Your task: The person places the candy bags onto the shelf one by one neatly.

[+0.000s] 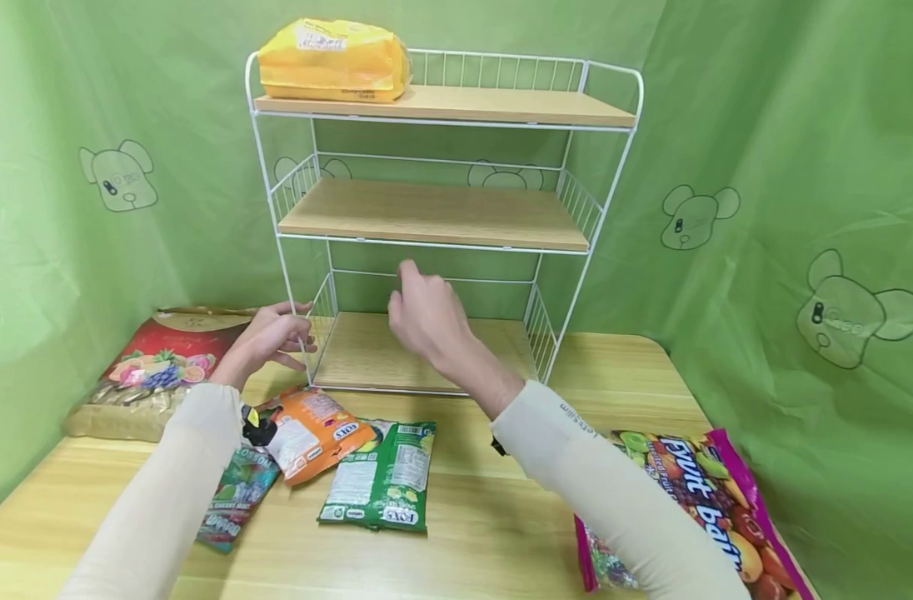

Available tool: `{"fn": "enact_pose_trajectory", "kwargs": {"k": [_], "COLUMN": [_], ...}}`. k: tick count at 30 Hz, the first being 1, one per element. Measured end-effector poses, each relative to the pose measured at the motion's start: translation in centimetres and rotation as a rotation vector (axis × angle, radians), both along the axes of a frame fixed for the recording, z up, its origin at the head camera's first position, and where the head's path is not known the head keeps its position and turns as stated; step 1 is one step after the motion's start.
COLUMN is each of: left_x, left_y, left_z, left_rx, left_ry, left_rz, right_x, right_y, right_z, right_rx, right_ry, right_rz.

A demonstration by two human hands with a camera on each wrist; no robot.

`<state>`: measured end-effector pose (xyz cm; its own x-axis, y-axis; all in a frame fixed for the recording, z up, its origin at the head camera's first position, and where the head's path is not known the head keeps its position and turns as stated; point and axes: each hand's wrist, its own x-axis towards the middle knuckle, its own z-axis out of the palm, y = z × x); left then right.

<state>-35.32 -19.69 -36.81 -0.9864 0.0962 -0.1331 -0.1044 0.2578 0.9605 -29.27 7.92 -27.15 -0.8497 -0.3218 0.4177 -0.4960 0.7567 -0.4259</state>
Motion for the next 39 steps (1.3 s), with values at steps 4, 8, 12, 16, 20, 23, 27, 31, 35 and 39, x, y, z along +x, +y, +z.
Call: {"fn": "enact_pose_trajectory", "kwargs": {"k": [4,8,12,16,20,23,27,31,35,39], "left_x": [-0.1,-0.1,-0.3,-0.4,-0.4,-0.4,-0.4,-0.4,-0.4,-0.3], "left_y": [0.0,0.0,0.0,0.0,-0.1,-0.1,-0.2,-0.2,-0.2,-0.1], "left_z": [0.0,0.0,-0.1,0.0,0.0,0.0,-0.1,-0.2,-0.4,-0.5], "left_rx": [0.006,0.011,0.013,0.016,0.016,0.016,0.017,0.012,0.006,0.006], "left_ry": [0.002,0.003,0.009,0.012,0.007,0.005,0.004,0.004,0.004,0.005], "left_rz": [0.002,0.004,0.005,0.005,0.004,0.007,0.008,0.011,0.016,0.024], "right_x": [0.1,0.3,1.0,2.0,2.8,3.3,3.5,3.1,2.7,2.8], "right_y": [0.7,0.9,0.9,0.7,0.6,0.6,1.0,1.5,2.1,2.4], "right_z": [-2.1,-4.1,-6.0,-7.6,-8.9,-9.8,-10.8,-11.5,-12.1,-12.5], "right_rx": [0.019,0.041,0.076,0.139,0.191,0.218,0.274,0.348,0.380,0.349], "right_ry": [-0.111,-0.184,-0.240,-0.274,-0.317,-0.366,-0.443,-0.529,-0.624,-0.725], "right_rz": [-0.018,-0.023,-0.021,-0.029,-0.012,0.010,-0.001,-0.052,-0.089,-0.101]}}
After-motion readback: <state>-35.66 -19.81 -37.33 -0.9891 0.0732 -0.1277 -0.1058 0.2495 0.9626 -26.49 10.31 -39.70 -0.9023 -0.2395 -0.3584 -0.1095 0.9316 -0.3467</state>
